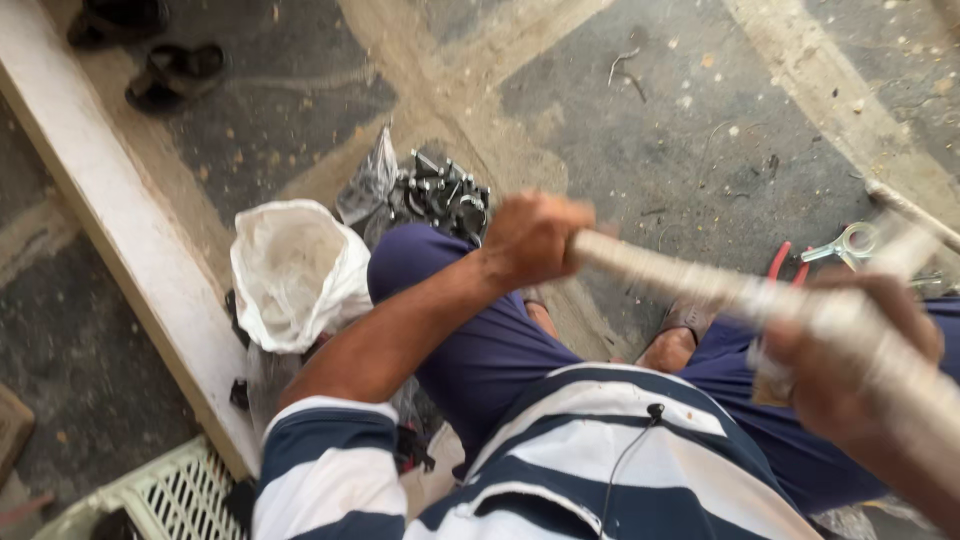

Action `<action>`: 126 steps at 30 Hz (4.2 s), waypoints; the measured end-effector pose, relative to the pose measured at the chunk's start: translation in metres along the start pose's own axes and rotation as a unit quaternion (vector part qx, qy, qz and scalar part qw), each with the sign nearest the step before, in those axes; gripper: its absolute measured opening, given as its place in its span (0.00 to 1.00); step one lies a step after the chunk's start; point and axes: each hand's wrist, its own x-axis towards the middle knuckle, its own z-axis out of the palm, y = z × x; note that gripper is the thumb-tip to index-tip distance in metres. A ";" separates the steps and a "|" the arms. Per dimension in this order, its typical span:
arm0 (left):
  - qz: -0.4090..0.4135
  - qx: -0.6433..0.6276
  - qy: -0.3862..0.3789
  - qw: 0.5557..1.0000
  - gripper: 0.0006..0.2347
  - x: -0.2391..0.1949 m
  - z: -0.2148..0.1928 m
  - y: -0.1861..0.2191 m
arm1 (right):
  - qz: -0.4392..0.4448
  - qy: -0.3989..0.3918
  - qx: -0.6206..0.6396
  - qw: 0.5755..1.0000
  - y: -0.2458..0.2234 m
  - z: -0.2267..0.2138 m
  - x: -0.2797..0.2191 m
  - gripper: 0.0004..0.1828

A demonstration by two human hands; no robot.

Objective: The person unwraps a bicycle seat post and a handlebar stem from plastic packaging. They then insert the seat post into the wrapped handlebar stem and adjust the components together.

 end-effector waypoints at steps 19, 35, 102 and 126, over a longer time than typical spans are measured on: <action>0.033 0.072 0.164 0.983 0.18 0.023 -0.010 0.073 | 0.011 -0.050 -0.239 0.970 -0.054 0.015 0.009 0.19; 0.045 -0.033 0.153 0.987 0.12 0.032 0.005 0.090 | -0.009 0.009 -0.149 0.989 -0.022 0.013 0.000 0.14; -0.249 -0.004 -0.149 0.957 0.23 0.028 -0.073 0.047 | 0.131 0.019 0.452 0.882 0.170 -0.068 0.020 0.18; -0.224 -0.479 0.218 0.820 0.09 0.021 0.033 0.046 | 0.158 0.151 0.456 0.863 0.158 -0.063 0.019 0.19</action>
